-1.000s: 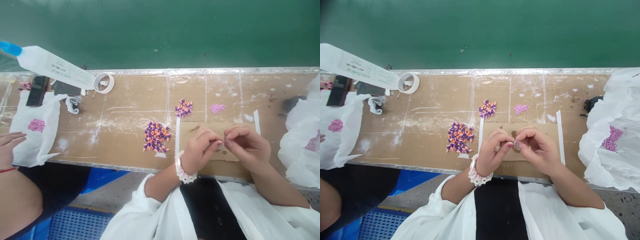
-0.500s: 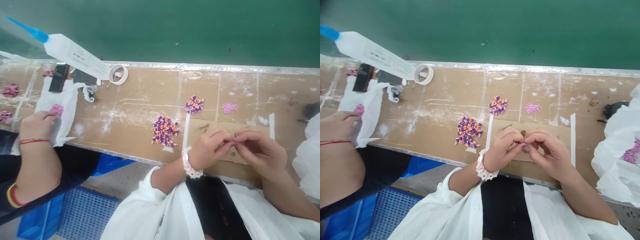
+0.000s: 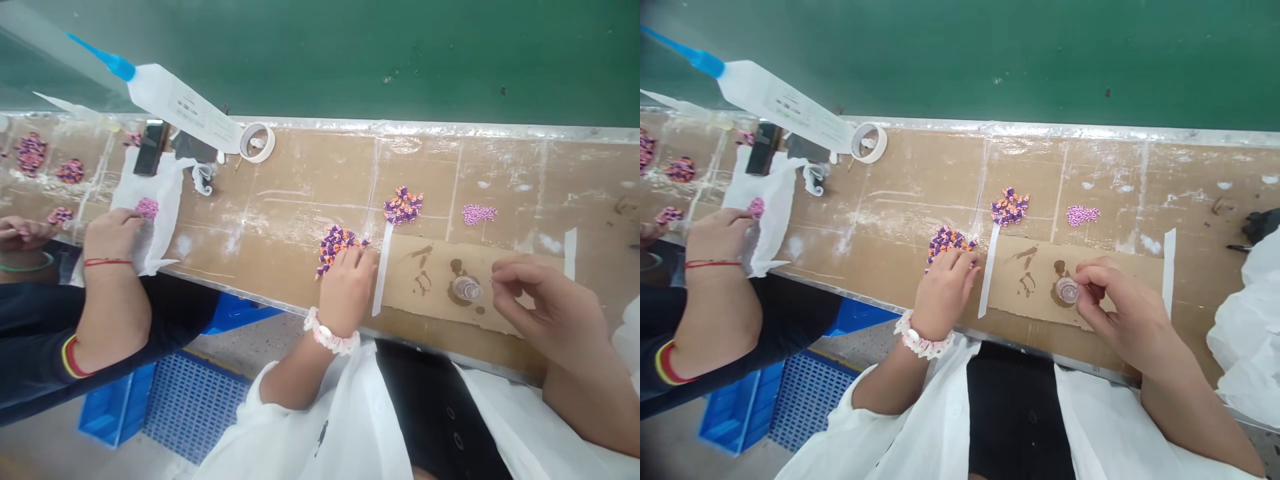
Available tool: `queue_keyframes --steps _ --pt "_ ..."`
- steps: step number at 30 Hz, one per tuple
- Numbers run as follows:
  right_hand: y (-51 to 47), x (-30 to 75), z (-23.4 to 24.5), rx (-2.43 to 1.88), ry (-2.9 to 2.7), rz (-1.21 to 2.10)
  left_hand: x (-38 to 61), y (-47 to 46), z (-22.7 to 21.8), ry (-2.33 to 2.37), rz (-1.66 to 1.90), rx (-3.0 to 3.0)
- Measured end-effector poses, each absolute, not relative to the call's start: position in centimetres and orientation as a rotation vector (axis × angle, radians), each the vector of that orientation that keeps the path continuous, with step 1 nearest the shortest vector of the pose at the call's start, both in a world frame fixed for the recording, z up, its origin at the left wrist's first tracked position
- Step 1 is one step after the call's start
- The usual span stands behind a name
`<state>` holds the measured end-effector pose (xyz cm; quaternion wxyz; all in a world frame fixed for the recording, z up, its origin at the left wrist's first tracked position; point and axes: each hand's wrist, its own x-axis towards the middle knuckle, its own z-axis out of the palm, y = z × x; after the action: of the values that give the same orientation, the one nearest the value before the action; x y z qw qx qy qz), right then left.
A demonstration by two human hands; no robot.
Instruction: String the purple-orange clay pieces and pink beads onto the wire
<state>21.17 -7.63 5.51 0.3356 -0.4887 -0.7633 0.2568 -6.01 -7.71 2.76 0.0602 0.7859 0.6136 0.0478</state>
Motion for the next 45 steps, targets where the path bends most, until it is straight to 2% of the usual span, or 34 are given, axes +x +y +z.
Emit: queue_keyframes --steps 4,11,16,20,25,30,34,45 --pt "-7.6 21.4 5.3 -1.349 -2.101 0.538 -7.0 -8.2 2.1 1.926 -0.072 2.379" --pt "-7.5 21.5 5.0 -1.37 -2.101 0.503 -5.9 -7.7 0.4 2.047 -0.02 2.241" --pt "-7.0 22.1 5.3 -1.327 -2.227 0.574 -5.7 -7.9 -0.4 2.025 0.251 2.228" --pt "-6.5 22.5 5.4 -1.308 -2.364 0.764 -5.2 -8.6 0.3 1.731 0.611 2.246" --pt "-6.7 22.3 4.9 -1.329 -2.435 0.852 -3.9 -9.1 2.0 1.44 0.94 1.625" --pt "-7.0 22.3 4.3 -1.341 -2.48 0.86 -2.9 -8.1 2.9 1.13 0.882 0.86" --pt "-6.9 22.5 4.7 -1.3 -2.471 0.869 -2.1 -7.3 2.8 0.942 0.878 0.493" --pt "-7.3 19.7 5.5 -1.052 -1.753 0.804 1.3 -7.4 2.9 0.676 0.746 0.501"
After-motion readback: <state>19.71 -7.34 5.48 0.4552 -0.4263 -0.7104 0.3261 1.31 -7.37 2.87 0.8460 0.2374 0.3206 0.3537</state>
